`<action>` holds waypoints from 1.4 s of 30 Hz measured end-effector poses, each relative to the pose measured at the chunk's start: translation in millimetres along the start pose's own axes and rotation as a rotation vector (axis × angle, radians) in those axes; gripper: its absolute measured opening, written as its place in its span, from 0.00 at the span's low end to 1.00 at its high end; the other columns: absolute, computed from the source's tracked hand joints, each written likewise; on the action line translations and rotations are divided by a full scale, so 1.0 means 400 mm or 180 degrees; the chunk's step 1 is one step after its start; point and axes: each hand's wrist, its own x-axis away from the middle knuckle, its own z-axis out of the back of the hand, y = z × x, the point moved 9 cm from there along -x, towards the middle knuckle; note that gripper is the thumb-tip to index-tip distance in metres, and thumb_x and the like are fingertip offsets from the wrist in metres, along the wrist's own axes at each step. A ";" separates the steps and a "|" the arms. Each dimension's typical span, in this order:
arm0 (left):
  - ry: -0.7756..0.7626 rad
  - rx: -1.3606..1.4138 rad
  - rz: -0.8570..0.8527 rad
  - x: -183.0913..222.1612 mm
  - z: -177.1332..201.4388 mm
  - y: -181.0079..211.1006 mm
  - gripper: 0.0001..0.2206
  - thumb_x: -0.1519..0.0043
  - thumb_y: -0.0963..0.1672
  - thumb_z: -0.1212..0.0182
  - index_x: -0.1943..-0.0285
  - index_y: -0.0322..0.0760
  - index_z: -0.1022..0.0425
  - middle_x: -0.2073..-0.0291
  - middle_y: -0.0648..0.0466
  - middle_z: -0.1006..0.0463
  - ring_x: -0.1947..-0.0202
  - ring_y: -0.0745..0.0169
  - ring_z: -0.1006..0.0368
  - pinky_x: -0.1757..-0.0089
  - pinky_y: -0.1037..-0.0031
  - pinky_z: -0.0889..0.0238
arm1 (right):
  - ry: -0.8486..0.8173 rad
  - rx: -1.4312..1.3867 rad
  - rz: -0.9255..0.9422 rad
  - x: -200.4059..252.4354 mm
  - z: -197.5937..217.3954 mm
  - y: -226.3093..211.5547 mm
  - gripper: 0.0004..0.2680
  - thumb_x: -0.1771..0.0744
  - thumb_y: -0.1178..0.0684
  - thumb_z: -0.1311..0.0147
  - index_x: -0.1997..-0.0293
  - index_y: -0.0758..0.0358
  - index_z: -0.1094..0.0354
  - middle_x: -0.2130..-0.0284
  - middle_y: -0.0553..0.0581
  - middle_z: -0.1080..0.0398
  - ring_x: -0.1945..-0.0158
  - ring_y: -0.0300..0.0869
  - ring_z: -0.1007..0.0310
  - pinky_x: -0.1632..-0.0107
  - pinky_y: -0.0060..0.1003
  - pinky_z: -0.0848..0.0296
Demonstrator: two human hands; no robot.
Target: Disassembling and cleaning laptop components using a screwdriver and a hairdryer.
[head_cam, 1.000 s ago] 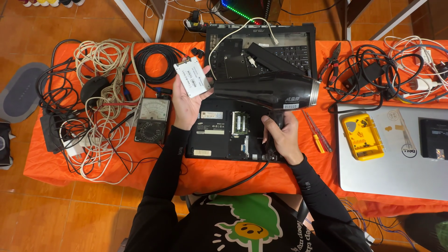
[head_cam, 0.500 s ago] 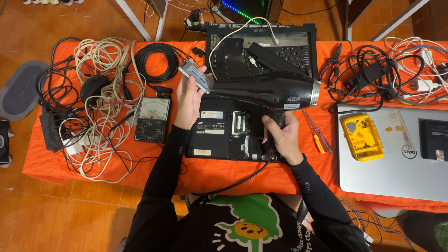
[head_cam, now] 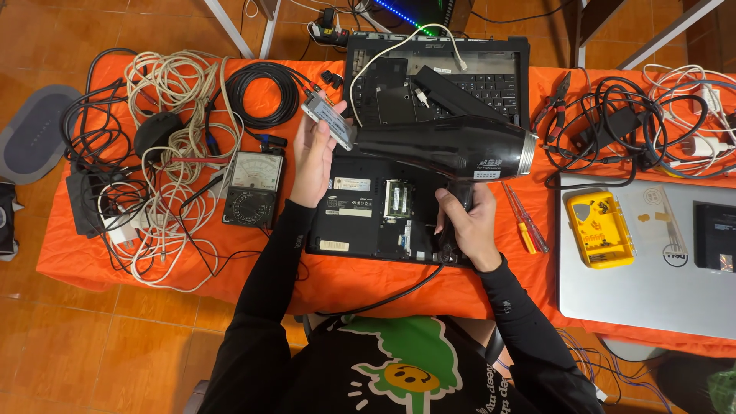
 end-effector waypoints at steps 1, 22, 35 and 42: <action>0.0008 0.0001 -0.0001 0.001 0.001 -0.001 0.26 0.26 0.47 0.48 0.21 0.33 0.48 0.30 0.36 0.34 0.35 0.49 0.31 0.33 0.59 0.39 | -0.0007 0.0002 -0.0005 0.001 0.000 0.000 0.05 0.31 0.63 0.48 0.54 0.72 0.37 0.76 0.51 0.34 0.82 0.36 0.33 0.79 0.30 0.33; -0.0085 0.0045 -0.0082 0.005 -0.018 0.020 0.27 0.25 0.46 0.48 0.20 0.31 0.49 0.38 0.43 0.31 0.33 0.49 0.32 0.32 0.59 0.41 | -0.0007 -0.0001 0.0016 0.003 0.005 0.009 0.04 0.31 0.63 0.48 0.56 0.72 0.38 0.77 0.52 0.34 0.82 0.37 0.32 0.78 0.30 0.32; -0.0121 0.0052 -0.0050 0.004 -0.020 0.013 0.26 0.25 0.46 0.49 0.19 0.32 0.50 0.37 0.45 0.32 0.33 0.50 0.33 0.32 0.61 0.42 | -0.0010 -0.0046 0.0003 0.003 -0.002 -0.001 0.04 0.31 0.63 0.48 0.54 0.72 0.37 0.76 0.52 0.34 0.81 0.36 0.32 0.78 0.30 0.32; -0.0044 0.0004 -0.0035 0.001 -0.013 0.019 0.28 0.25 0.46 0.48 0.19 0.32 0.52 0.37 0.46 0.32 0.33 0.50 0.33 0.33 0.61 0.41 | -0.0056 -0.0002 -0.0009 0.009 0.005 0.024 0.04 0.31 0.63 0.47 0.56 0.72 0.38 0.77 0.52 0.34 0.81 0.37 0.32 0.78 0.30 0.31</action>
